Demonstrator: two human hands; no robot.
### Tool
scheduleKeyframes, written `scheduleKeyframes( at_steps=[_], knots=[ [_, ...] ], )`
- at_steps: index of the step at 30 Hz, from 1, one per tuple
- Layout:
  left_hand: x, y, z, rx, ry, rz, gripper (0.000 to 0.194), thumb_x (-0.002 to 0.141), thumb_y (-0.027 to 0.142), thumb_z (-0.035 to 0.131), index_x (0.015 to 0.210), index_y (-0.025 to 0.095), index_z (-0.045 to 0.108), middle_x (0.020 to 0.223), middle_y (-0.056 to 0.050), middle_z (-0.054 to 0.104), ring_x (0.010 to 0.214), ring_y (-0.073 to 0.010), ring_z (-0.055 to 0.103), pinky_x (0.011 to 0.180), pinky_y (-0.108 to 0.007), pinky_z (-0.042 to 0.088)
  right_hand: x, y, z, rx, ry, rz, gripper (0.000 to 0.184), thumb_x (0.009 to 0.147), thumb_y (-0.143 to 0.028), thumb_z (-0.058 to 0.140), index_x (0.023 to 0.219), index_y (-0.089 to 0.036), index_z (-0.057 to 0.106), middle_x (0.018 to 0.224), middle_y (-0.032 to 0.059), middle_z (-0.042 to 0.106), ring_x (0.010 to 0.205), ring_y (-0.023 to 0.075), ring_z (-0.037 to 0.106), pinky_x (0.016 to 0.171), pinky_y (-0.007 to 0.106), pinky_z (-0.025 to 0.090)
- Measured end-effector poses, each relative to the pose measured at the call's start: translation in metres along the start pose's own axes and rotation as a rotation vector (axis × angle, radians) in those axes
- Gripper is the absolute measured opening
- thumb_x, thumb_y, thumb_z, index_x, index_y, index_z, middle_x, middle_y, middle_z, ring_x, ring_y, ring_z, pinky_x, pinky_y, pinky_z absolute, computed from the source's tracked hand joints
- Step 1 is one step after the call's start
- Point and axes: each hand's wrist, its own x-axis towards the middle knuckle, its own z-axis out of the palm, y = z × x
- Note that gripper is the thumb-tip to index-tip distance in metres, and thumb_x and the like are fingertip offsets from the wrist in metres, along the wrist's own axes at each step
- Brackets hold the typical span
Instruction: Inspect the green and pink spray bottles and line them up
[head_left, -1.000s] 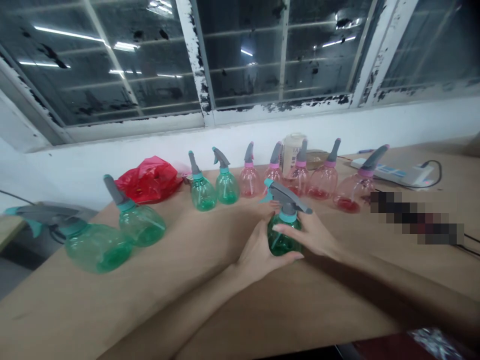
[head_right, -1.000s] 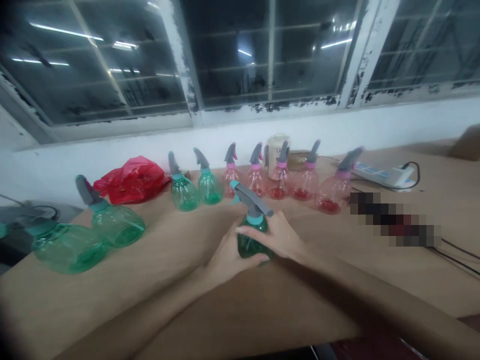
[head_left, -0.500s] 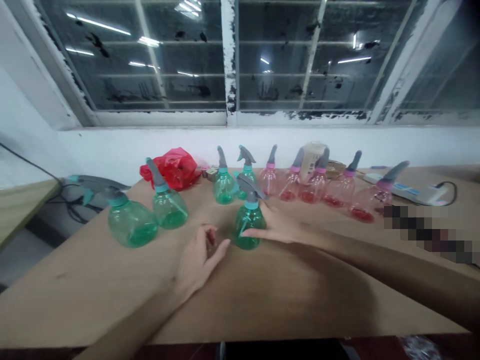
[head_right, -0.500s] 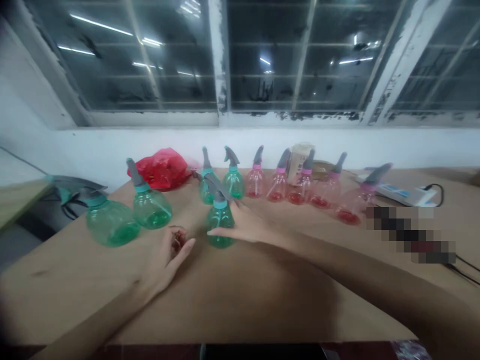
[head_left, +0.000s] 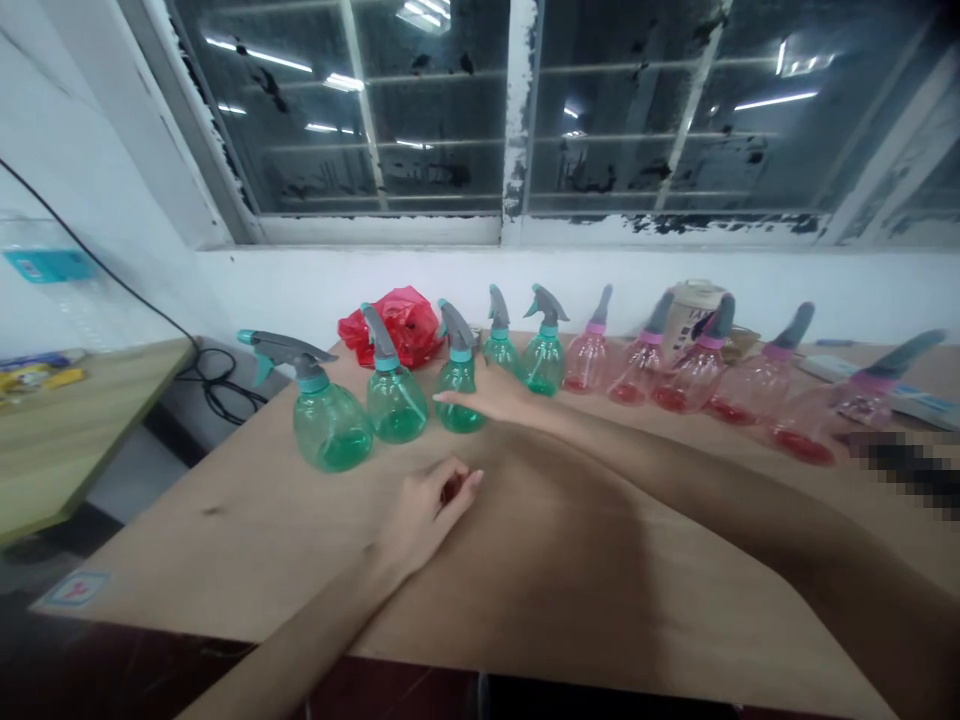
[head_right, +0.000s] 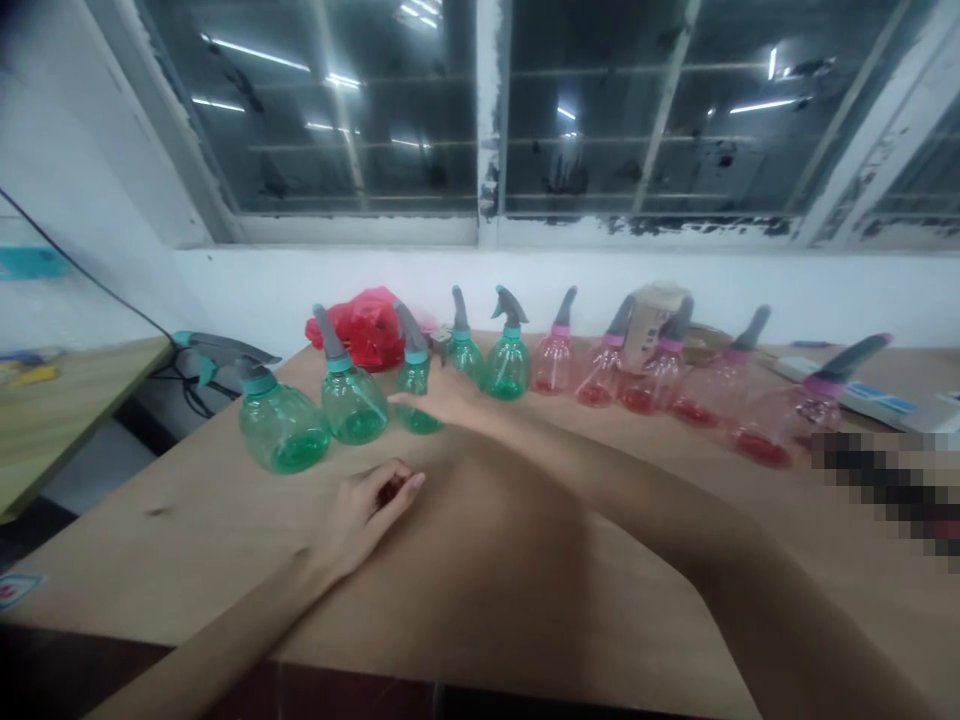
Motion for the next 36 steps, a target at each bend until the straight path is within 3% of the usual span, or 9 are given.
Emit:
scheduleKeyframes(
  at_steps=[6,13,15,17,20,23,26,31,36],
  knots=[
    [0.001,0.001,-0.001,-0.009,-0.038,-0.025,0.032,0.090,0.042,0.040,0.071,0.019,0.048,0.058,0.007,0.045,0.055,-0.0094,0.044,0.056,-0.022,0.032,0.015,-0.003,0.008,0.022,0.038,-0.003,0.095,0.069,-0.071,0.051,0.134,-0.006,0.027,0.135,0.0266,0.039,0.116,0.0387,0.049,0.090,0.045,0.043],
    [0.002,0.003,-0.001,0.018,-0.051,-0.057,0.034,0.091,0.043,0.038,0.069,0.019,0.047,0.058,0.006,0.043,0.055,-0.0102,0.043,0.056,-0.023,0.032,0.009,-0.010,0.008,-0.031,0.153,-0.036,0.095,0.070,-0.072,0.048,0.136,-0.007,0.026,0.132,0.0254,0.042,0.107,0.0379,0.054,0.080,0.044,0.048],
    [0.002,0.003,-0.001,0.022,-0.071,-0.061,0.035,0.091,0.044,0.037,0.069,0.019,0.046,0.057,0.006,0.044,0.056,-0.0106,0.044,0.057,-0.023,0.032,0.001,-0.006,-0.001,-0.061,0.205,-0.046,0.083,0.073,-0.073,0.042,0.127,-0.009,0.041,0.120,0.0213,0.054,0.099,0.0344,0.059,0.076,0.042,0.048],
    [0.003,0.004,-0.002,0.027,-0.086,-0.067,0.035,0.091,0.044,0.035,0.069,0.019,0.046,0.057,0.006,0.044,0.056,-0.0110,0.045,0.058,-0.023,0.033,-0.006,0.004,-0.015,-0.108,0.218,-0.019,0.064,0.079,-0.069,0.037,0.104,-0.014,0.058,0.097,0.0140,0.065,0.089,0.0295,0.063,0.073,0.038,0.047],
    [0.004,0.005,-0.001,0.037,-0.090,-0.070,0.036,0.091,0.045,0.035,0.069,0.019,0.046,0.057,0.006,0.044,0.056,-0.0113,0.046,0.057,-0.024,0.032,-0.010,0.023,-0.036,-0.175,0.221,0.089,0.051,0.084,-0.062,0.036,0.080,-0.019,0.062,0.074,0.0078,0.067,0.078,0.0254,0.064,0.069,0.034,0.045],
    [0.004,0.006,-0.001,0.046,-0.079,-0.063,0.036,0.091,0.044,0.035,0.068,0.019,0.046,0.057,0.006,0.044,0.057,-0.0116,0.046,0.058,-0.024,0.033,-0.003,0.039,-0.050,-0.175,0.266,0.172,0.048,0.085,-0.060,0.038,0.095,-0.018,0.060,0.082,0.0089,0.069,0.083,0.0250,0.064,0.068,0.032,0.044],
    [0.004,0.007,-0.001,0.062,-0.068,-0.059,0.034,0.091,0.043,0.035,0.070,0.019,0.048,0.059,0.005,0.047,0.059,-0.0121,0.048,0.059,-0.024,0.034,0.012,0.042,-0.052,-0.152,0.263,0.217,0.062,0.080,-0.067,0.039,0.113,-0.016,0.053,0.091,0.0117,0.069,0.088,0.0263,0.064,0.066,0.031,0.044],
    [0.002,0.008,0.001,0.108,-0.053,-0.034,0.032,0.091,0.042,0.037,0.074,0.019,0.051,0.061,0.005,0.048,0.058,-0.0120,0.049,0.059,-0.024,0.035,0.029,0.034,-0.045,-0.149,0.201,0.234,0.069,0.075,-0.072,0.041,0.106,-0.013,0.060,0.095,0.0176,0.068,0.091,0.0328,0.063,0.067,0.036,0.045],
    [0.001,0.007,0.002,0.166,-0.061,0.002,0.031,0.091,0.041,0.037,0.075,0.019,0.052,0.062,0.004,0.051,0.058,-0.0120,0.050,0.059,-0.025,0.037,0.008,0.033,-0.049,-0.181,0.169,0.207,0.060,0.080,-0.064,0.041,0.107,-0.014,0.059,0.096,0.0178,0.067,0.094,0.0329,0.062,0.072,0.039,0.046]
  ],
)
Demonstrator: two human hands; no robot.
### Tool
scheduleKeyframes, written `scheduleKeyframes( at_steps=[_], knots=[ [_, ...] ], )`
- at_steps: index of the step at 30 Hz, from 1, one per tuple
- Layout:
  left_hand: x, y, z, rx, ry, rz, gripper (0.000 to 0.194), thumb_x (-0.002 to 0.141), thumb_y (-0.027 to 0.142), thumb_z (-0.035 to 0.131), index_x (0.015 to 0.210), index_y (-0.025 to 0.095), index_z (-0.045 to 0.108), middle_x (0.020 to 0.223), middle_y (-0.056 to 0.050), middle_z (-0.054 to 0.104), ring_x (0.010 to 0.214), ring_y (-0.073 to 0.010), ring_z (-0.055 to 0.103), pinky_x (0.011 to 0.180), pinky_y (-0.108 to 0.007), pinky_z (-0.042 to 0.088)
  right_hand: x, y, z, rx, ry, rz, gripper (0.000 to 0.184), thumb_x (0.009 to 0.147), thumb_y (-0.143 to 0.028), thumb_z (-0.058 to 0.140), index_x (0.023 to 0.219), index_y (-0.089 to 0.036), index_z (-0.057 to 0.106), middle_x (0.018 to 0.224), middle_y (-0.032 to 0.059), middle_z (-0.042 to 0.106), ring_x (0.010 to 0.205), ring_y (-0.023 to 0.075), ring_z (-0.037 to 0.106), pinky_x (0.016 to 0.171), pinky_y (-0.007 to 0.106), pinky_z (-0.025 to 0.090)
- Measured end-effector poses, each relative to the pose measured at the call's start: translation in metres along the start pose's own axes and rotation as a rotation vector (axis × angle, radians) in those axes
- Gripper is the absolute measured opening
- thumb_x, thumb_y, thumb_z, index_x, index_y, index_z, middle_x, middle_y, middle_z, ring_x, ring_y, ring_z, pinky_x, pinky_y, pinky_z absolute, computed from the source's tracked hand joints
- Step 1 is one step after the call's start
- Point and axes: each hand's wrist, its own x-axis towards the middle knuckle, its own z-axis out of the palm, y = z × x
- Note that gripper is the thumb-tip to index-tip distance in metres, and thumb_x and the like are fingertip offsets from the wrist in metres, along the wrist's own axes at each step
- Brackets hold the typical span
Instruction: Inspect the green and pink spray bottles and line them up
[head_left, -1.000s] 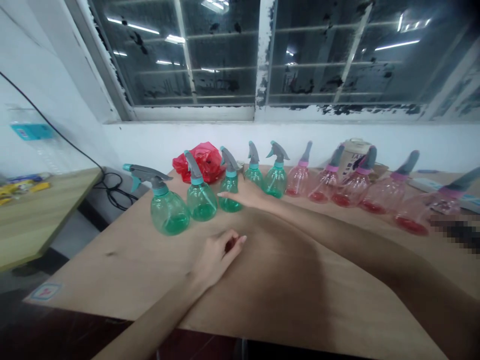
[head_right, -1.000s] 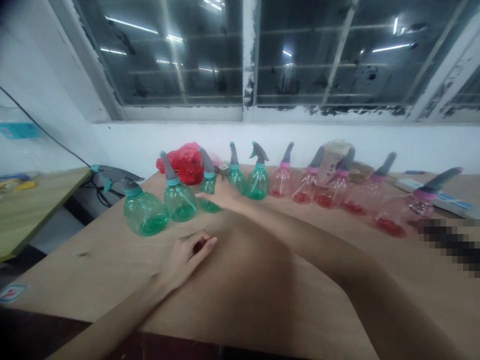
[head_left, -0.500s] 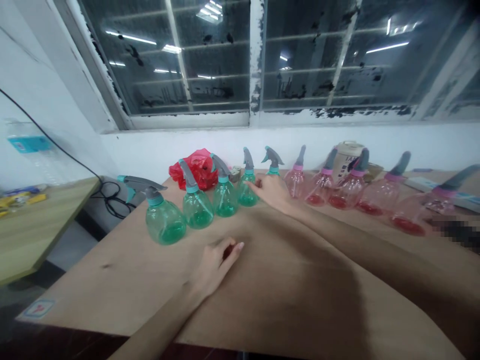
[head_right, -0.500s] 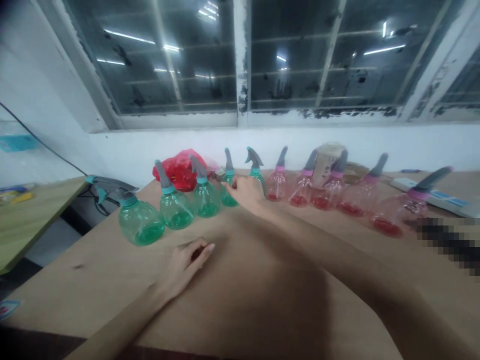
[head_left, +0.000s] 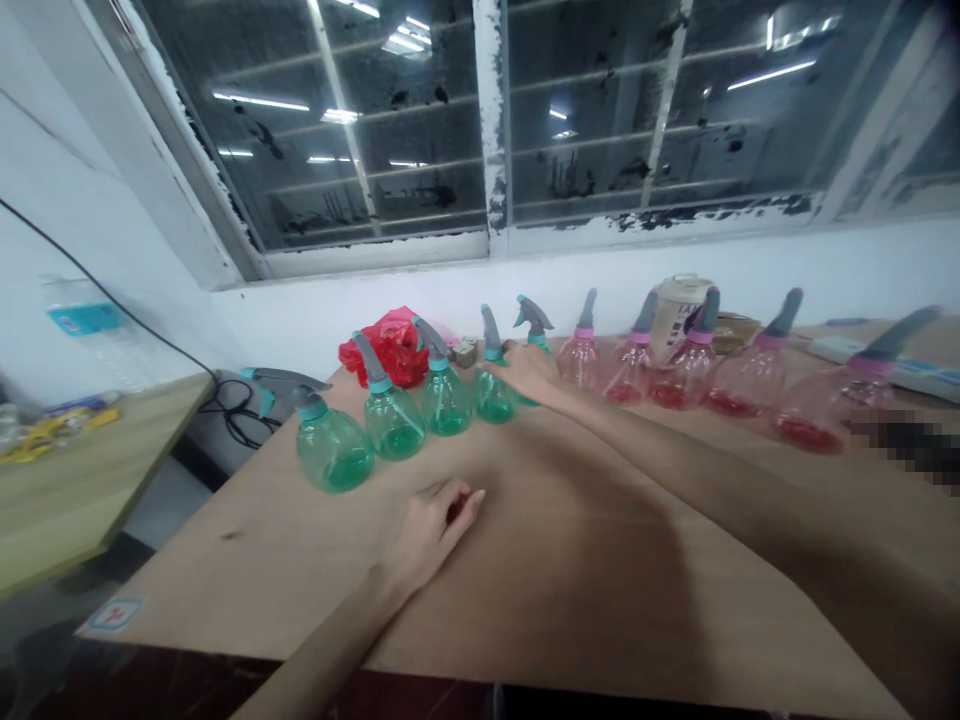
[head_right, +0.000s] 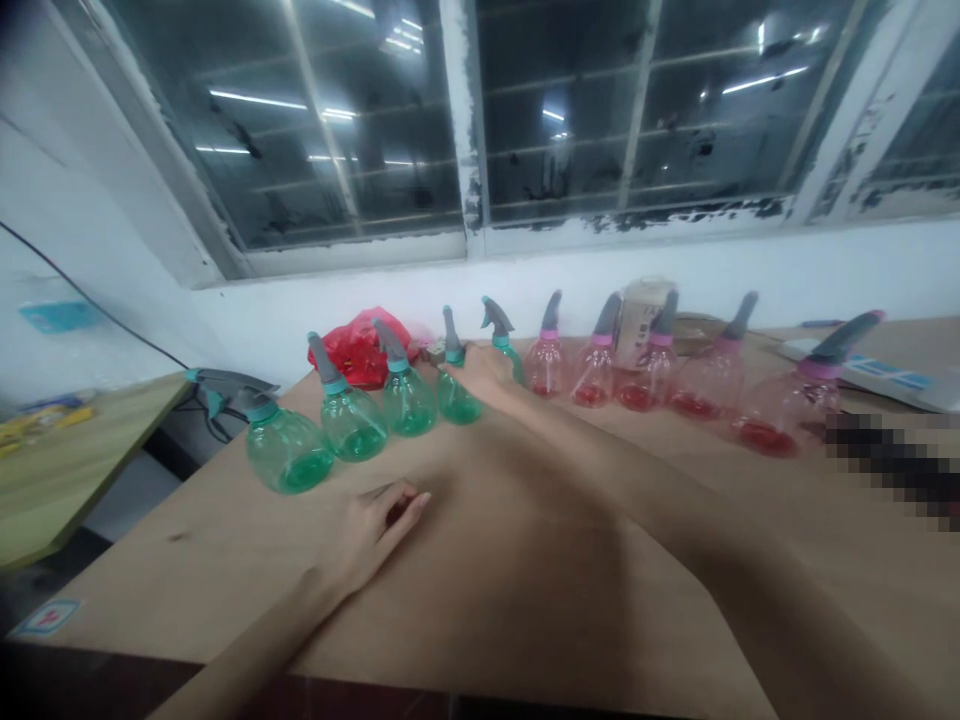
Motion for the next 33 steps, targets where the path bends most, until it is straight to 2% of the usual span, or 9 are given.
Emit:
scheduleKeyframes(
  at_steps=[4,6,8,11,14,18,23,28,33],
  knots=[
    [0.002,-0.001,0.001,0.001,0.001,-0.021,0.027,0.088,0.043,0.042,0.084,0.020,0.053,0.065,0.004,0.054,0.056,-0.0126,0.051,0.058,-0.026,0.040,-0.043,0.014,-0.021,-0.035,-0.022,-0.037,0.058,0.080,-0.064,0.041,0.103,-0.015,0.060,0.087,0.0165,0.068,0.082,0.0324,0.064,0.063,0.037,0.046],
    [0.006,0.002,0.005,-0.038,0.027,-0.070,0.029,0.085,0.045,0.047,0.098,0.020,0.051,0.076,0.001,0.059,0.061,-0.0140,0.055,0.061,-0.028,0.044,-0.070,0.024,-0.033,-0.039,-0.040,-0.070,0.059,0.078,-0.067,0.041,0.103,-0.016,0.059,0.076,0.0132,0.068,0.069,0.0291,0.065,0.055,0.034,0.044],
    [0.012,0.011,0.014,-0.106,0.058,-0.085,0.046,0.080,0.046,0.053,0.117,0.021,0.041,0.101,-0.005,0.060,0.083,-0.0189,0.061,0.077,-0.035,0.048,-0.096,0.034,-0.044,-0.031,-0.046,-0.129,0.060,0.079,-0.069,0.037,0.099,-0.018,0.060,0.065,0.0092,0.065,0.055,0.0239,0.061,0.045,0.030,0.038],
    [0.024,0.034,0.036,-0.207,0.038,-0.038,0.080,0.071,0.049,0.064,0.134,0.025,0.022,0.135,-0.012,0.041,0.124,-0.0283,0.041,0.101,-0.048,0.034,-0.128,0.052,-0.058,0.027,-0.058,-0.225,0.056,0.081,-0.068,0.035,0.084,-0.018,0.060,0.055,0.0042,0.060,0.043,0.0165,0.053,0.040,0.027,0.032],
    [0.040,0.065,0.061,-0.295,-0.037,0.037,0.085,0.066,0.051,0.068,0.134,0.025,0.025,0.135,-0.012,0.041,0.126,-0.0321,0.038,0.103,-0.052,0.032,-0.148,0.070,-0.074,0.091,-0.100,-0.251,0.052,0.079,-0.068,0.038,0.076,-0.020,0.058,0.048,-0.0001,0.054,0.037,0.0133,0.046,0.037,0.027,0.030],
    [0.063,0.103,0.086,-0.352,-0.151,0.159,0.072,0.065,0.052,0.069,0.122,0.020,0.042,0.120,-0.013,0.052,0.115,-0.0339,0.048,0.096,-0.054,0.038,-0.156,0.095,-0.097,0.142,0.005,-0.240,0.045,0.071,-0.065,0.055,0.082,-0.022,0.059,0.080,0.0057,0.065,0.067,0.0203,0.060,0.055,0.033,0.045],
    [0.082,0.127,0.104,-0.415,-0.167,0.268,0.080,0.064,0.048,0.072,0.129,0.020,0.035,0.125,-0.014,0.049,0.118,-0.0341,0.046,0.097,-0.054,0.038,-0.151,0.117,-0.107,0.432,0.079,-0.095,0.062,0.065,-0.061,0.064,0.111,-0.022,0.050,0.099,0.0054,0.063,0.081,0.0218,0.061,0.067,0.037,0.050],
    [0.086,0.132,0.106,-0.418,-0.198,0.280,0.075,0.063,0.049,0.071,0.125,0.022,0.040,0.121,-0.013,0.053,0.115,-0.0334,0.049,0.095,-0.051,0.041,-0.140,0.117,-0.095,0.680,0.122,-0.191,0.046,0.075,-0.049,0.062,0.112,-0.023,0.052,0.104,0.0046,0.063,0.091,0.0214,0.061,0.080,0.039,0.049],
    [0.089,0.121,0.097,-0.365,-0.169,0.226,0.081,0.064,0.051,0.071,0.130,0.021,0.033,0.128,-0.013,0.048,0.121,-0.0340,0.043,0.100,-0.053,0.035,-0.124,0.110,-0.079,0.729,0.111,-0.243,0.034,0.077,-0.046,0.060,0.101,-0.022,0.055,0.099,0.0048,0.065,0.090,0.0223,0.062,0.080,0.039,0.049]
  ],
)
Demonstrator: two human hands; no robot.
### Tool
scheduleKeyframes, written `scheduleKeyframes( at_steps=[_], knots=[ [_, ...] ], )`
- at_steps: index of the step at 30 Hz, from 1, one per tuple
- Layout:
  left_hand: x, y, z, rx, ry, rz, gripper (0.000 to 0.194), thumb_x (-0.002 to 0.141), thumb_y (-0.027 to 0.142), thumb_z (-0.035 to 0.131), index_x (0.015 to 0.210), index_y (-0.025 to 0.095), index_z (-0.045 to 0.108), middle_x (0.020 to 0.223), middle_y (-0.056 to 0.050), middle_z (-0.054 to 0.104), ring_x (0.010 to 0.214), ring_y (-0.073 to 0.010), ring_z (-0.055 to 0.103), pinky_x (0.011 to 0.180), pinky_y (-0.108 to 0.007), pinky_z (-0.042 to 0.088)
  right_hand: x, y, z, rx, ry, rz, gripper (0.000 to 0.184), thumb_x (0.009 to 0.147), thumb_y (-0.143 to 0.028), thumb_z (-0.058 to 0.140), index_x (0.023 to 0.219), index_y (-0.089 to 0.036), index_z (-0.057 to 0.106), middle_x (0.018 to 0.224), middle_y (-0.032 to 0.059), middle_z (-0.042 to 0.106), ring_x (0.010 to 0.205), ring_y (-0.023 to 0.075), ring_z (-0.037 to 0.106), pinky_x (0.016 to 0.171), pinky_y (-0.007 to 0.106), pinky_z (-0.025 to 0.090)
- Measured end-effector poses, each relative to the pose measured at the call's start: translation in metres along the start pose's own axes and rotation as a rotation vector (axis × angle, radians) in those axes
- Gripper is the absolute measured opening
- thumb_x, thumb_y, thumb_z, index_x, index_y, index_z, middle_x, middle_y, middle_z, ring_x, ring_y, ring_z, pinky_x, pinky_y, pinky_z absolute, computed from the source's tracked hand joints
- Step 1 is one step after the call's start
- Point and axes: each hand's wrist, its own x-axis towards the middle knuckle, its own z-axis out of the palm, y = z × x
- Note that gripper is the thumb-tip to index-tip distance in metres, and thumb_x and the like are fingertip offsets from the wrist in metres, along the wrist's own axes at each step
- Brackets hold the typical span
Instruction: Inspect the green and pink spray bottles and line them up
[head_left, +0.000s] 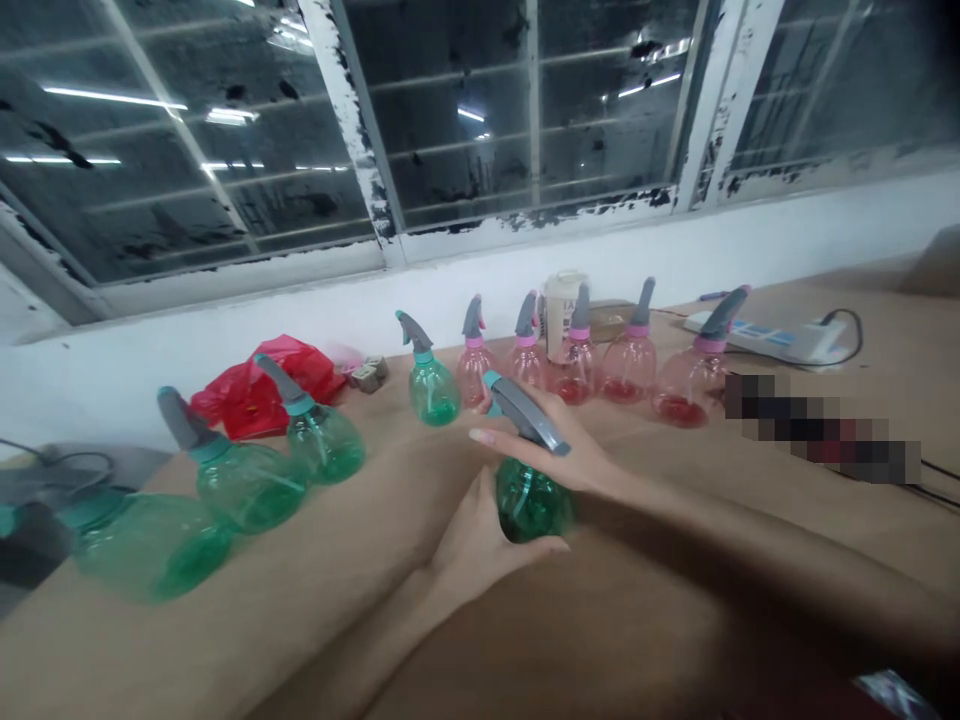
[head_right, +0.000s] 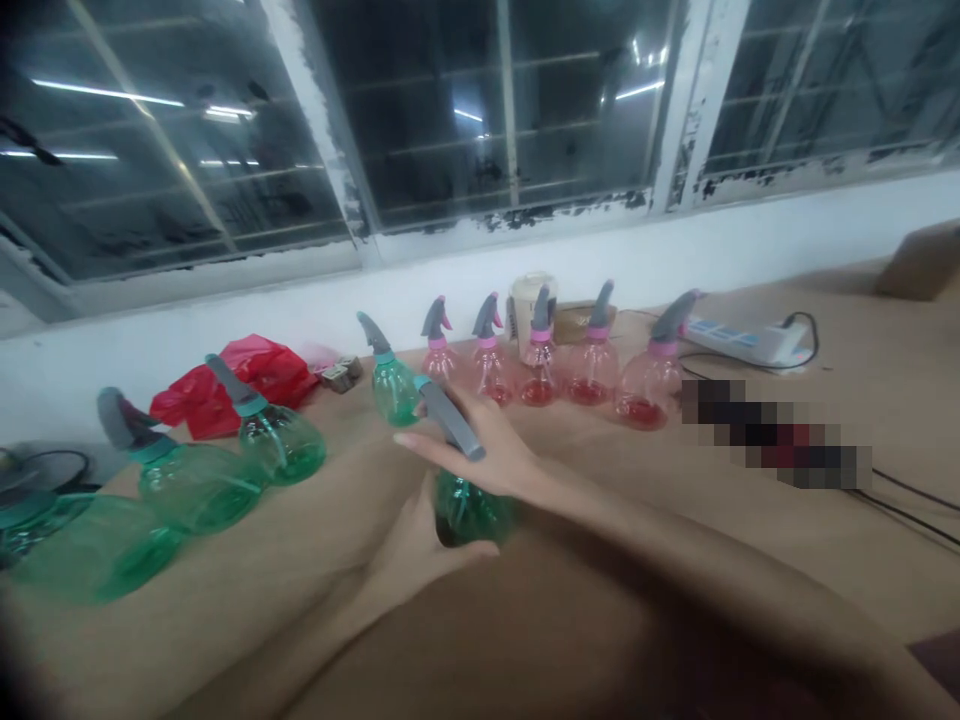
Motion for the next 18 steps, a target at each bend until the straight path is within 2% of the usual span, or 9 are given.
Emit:
scheduleKeyframes(
  at_steps=[5,9,14,18],
  knots=[
    [0.003,-0.010,-0.010,0.018,0.020,-0.062,0.088,0.060,0.052,0.074,0.131,0.023,0.031,0.129,-0.012,0.048,0.120,-0.0341,0.045,0.096,-0.050,0.040,0.010,0.012,0.012,0.032,-0.010,0.013,0.042,0.076,-0.048,0.060,0.108,-0.023,0.052,0.102,0.0049,0.065,0.090,0.0221,0.062,0.080,0.038,0.049],
    [0.003,-0.013,-0.007,0.014,0.027,-0.065,0.087,0.061,0.052,0.073,0.132,0.025,0.030,0.129,-0.011,0.048,0.119,-0.0333,0.045,0.095,-0.049,0.041,0.008,0.019,0.017,0.054,0.044,0.009,0.036,0.078,-0.046,0.058,0.104,-0.022,0.054,0.091,0.0037,0.066,0.081,0.0199,0.063,0.074,0.037,0.050],
    [0.002,-0.012,-0.005,0.020,0.032,-0.054,0.086,0.062,0.053,0.072,0.132,0.025,0.030,0.131,-0.010,0.046,0.122,-0.0327,0.042,0.097,-0.049,0.039,0.007,0.018,0.019,0.068,0.070,-0.012,0.035,0.077,-0.043,0.059,0.105,-0.023,0.054,0.100,0.0046,0.065,0.087,0.0196,0.062,0.079,0.036,0.049],
    [0.002,-0.011,-0.006,0.023,0.010,-0.082,0.088,0.062,0.054,0.072,0.133,0.024,0.029,0.131,-0.011,0.046,0.121,-0.0334,0.044,0.095,-0.050,0.040,0.007,0.017,0.018,0.055,0.092,-0.017,0.030,0.078,-0.043,0.058,0.099,-0.022,0.056,0.096,0.0037,0.066,0.085,0.0188,0.063,0.076,0.034,0.049]
  ],
)
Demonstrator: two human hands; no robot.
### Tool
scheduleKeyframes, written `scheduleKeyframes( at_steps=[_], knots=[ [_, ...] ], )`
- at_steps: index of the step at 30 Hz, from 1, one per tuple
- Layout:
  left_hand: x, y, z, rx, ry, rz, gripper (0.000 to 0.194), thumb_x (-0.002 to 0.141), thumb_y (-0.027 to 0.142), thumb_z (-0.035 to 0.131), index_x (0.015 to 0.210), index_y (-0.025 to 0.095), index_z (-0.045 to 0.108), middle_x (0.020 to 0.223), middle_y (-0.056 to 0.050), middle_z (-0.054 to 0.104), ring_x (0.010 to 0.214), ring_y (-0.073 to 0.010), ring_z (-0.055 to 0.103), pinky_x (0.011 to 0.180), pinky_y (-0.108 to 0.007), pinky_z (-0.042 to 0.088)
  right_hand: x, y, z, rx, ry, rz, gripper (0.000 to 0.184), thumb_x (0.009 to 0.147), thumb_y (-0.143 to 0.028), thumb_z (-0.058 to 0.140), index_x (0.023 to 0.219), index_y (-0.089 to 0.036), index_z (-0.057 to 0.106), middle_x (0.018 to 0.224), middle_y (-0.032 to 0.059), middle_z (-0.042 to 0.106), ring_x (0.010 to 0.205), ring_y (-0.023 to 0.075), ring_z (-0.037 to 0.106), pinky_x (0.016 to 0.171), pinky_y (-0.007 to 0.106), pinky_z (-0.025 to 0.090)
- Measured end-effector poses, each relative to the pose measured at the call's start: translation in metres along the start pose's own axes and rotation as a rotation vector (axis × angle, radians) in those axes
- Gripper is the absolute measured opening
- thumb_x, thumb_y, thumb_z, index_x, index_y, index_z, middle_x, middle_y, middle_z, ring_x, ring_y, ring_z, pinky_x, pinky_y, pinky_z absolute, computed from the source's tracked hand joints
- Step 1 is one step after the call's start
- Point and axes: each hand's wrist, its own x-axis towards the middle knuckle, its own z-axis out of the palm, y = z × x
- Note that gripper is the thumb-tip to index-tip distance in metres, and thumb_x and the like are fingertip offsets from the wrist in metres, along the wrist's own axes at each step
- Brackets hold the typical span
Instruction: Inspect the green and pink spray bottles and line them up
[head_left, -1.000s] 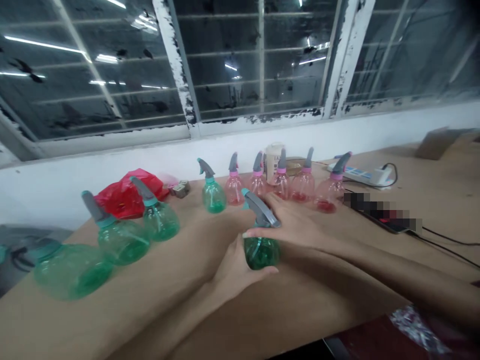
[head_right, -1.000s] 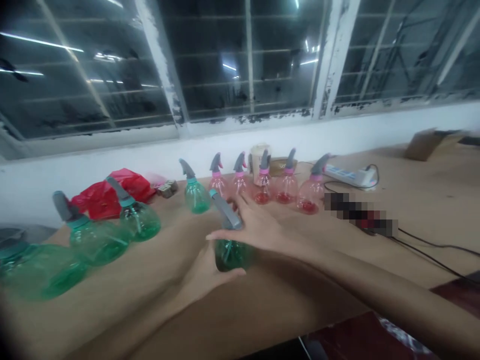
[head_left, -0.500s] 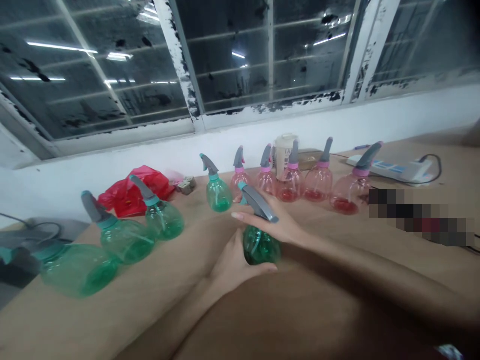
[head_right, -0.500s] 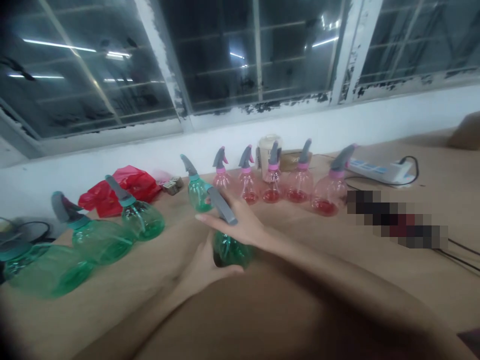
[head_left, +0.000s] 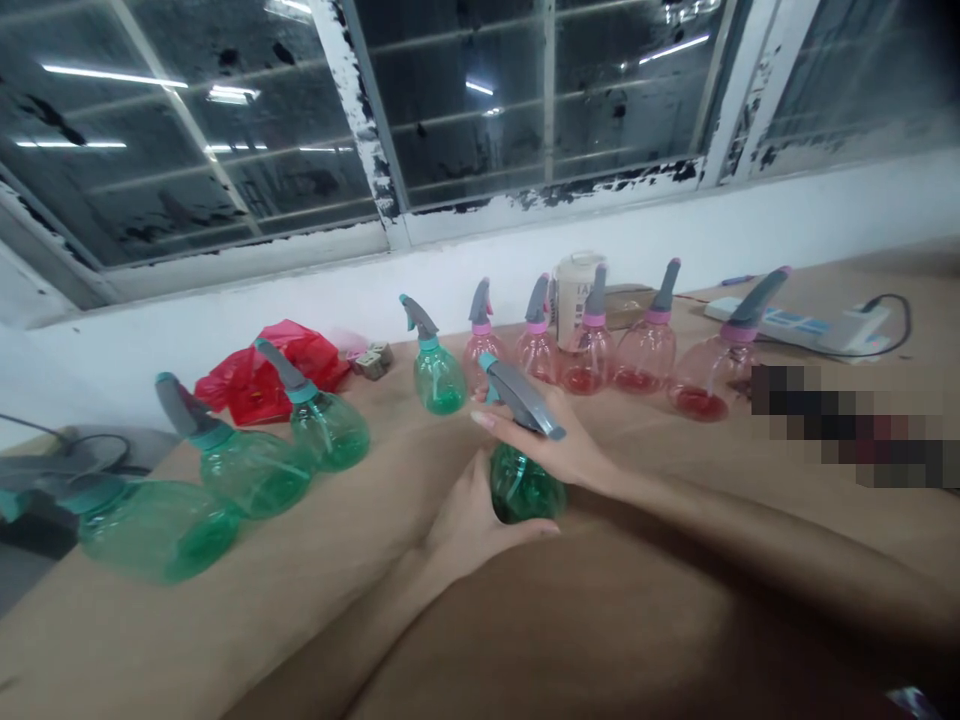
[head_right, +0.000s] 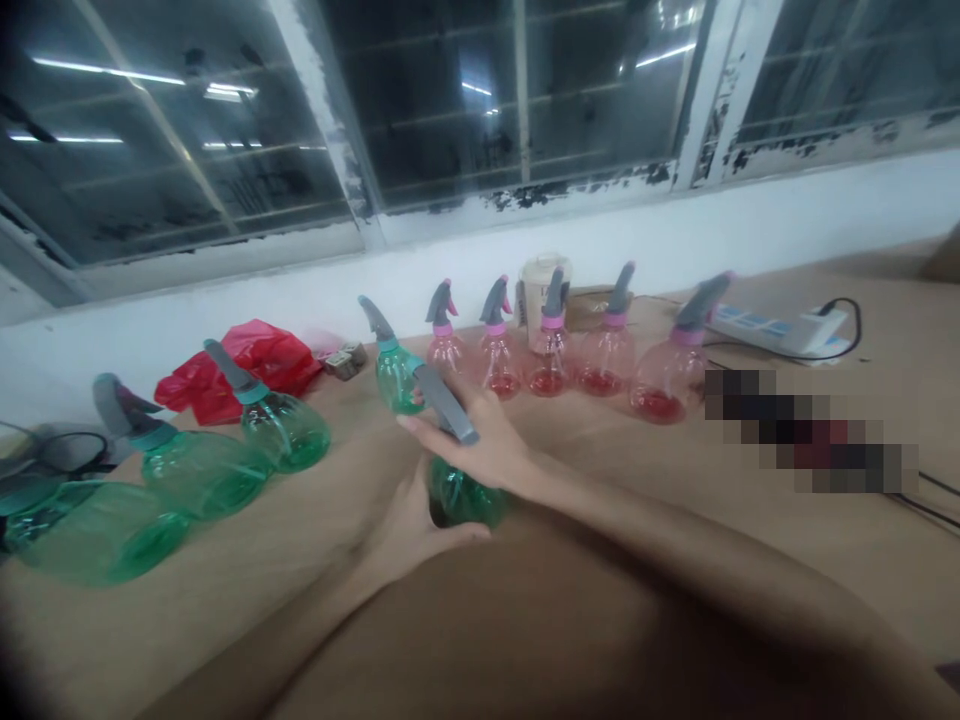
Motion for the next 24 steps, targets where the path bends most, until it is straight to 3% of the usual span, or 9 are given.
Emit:
scheduleKeyframes(
  at_steps=[6,10,17,24],
  knots=[
    [0.000,0.002,0.003,0.000,-0.002,0.030,0.093,0.061,0.055,0.072,0.135,0.023,0.026,0.133,-0.013,0.044,0.123,-0.0346,0.042,0.097,-0.051,0.038,-0.001,-0.002,-0.004,-0.086,0.055,-0.037,0.014,0.079,-0.031,0.055,0.087,-0.019,0.057,0.070,-0.0015,0.062,0.060,0.0124,0.058,0.059,0.027,0.045],
    [-0.001,0.005,0.004,0.019,-0.005,0.011,0.098,0.057,0.056,0.074,0.135,0.023,0.025,0.130,-0.013,0.047,0.120,-0.0359,0.044,0.094,-0.052,0.040,-0.002,-0.003,-0.006,-0.128,0.080,-0.074,0.005,0.076,-0.023,0.056,0.079,-0.019,0.056,0.063,-0.0028,0.059,0.054,0.0112,0.054,0.054,0.025,0.043],
    [0.000,0.003,0.003,0.008,-0.047,0.014,0.093,0.060,0.056,0.072,0.133,0.022,0.027,0.129,-0.014,0.048,0.121,-0.0357,0.043,0.096,-0.052,0.039,-0.004,0.001,-0.005,-0.016,0.024,-0.092,0.017,0.078,-0.022,0.055,0.095,-0.018,0.056,0.076,0.0007,0.062,0.067,0.0140,0.059,0.065,0.029,0.047],
    [0.004,-0.001,-0.001,-0.003,-0.073,0.043,0.094,0.059,0.055,0.073,0.134,0.024,0.026,0.132,-0.012,0.045,0.121,-0.0340,0.043,0.095,-0.051,0.040,-0.006,0.007,-0.001,0.014,0.087,-0.076,0.024,0.076,-0.027,0.060,0.099,-0.021,0.055,0.089,0.0034,0.066,0.076,0.0170,0.063,0.070,0.033,0.049]
  ],
)
